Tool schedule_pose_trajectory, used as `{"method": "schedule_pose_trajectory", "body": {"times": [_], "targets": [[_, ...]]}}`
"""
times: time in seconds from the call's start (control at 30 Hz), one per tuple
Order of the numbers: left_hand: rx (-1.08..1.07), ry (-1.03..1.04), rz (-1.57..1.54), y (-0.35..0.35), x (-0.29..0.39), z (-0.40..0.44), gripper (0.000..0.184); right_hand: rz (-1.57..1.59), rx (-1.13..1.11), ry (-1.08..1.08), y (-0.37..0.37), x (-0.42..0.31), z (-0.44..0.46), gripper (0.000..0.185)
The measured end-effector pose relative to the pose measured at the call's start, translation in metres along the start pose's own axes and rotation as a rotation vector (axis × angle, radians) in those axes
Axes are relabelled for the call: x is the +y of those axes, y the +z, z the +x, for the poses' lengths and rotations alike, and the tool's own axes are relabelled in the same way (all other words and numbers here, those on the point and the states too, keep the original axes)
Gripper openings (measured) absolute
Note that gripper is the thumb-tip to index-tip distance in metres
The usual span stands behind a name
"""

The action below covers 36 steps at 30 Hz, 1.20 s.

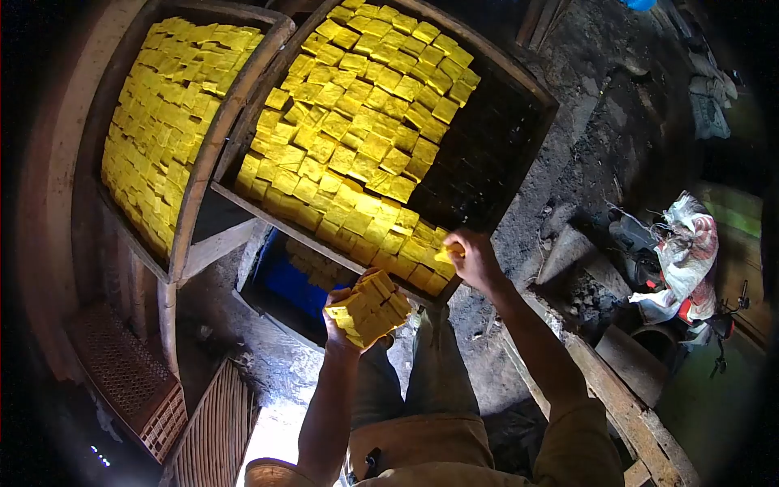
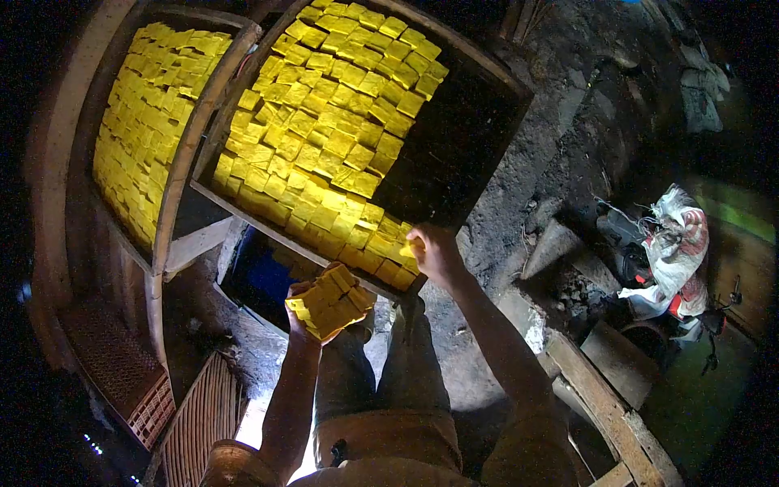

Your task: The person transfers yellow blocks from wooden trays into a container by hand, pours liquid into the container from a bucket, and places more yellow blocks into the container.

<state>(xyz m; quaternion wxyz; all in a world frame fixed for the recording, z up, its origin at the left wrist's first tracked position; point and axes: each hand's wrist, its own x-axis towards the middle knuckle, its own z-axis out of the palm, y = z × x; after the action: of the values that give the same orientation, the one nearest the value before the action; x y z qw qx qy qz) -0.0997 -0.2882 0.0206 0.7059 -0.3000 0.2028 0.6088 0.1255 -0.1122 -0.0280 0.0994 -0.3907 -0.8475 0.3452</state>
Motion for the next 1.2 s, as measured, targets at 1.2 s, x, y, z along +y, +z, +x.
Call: {"method": "schedule_pose_trajectory", "body": {"times": [1.2], "targets": [[-0.144,0.112,-0.028,0.002,0.012,-0.034,0.065,0.591,0.098,0.253,0.045,-0.031,0.035,0.057]]}}
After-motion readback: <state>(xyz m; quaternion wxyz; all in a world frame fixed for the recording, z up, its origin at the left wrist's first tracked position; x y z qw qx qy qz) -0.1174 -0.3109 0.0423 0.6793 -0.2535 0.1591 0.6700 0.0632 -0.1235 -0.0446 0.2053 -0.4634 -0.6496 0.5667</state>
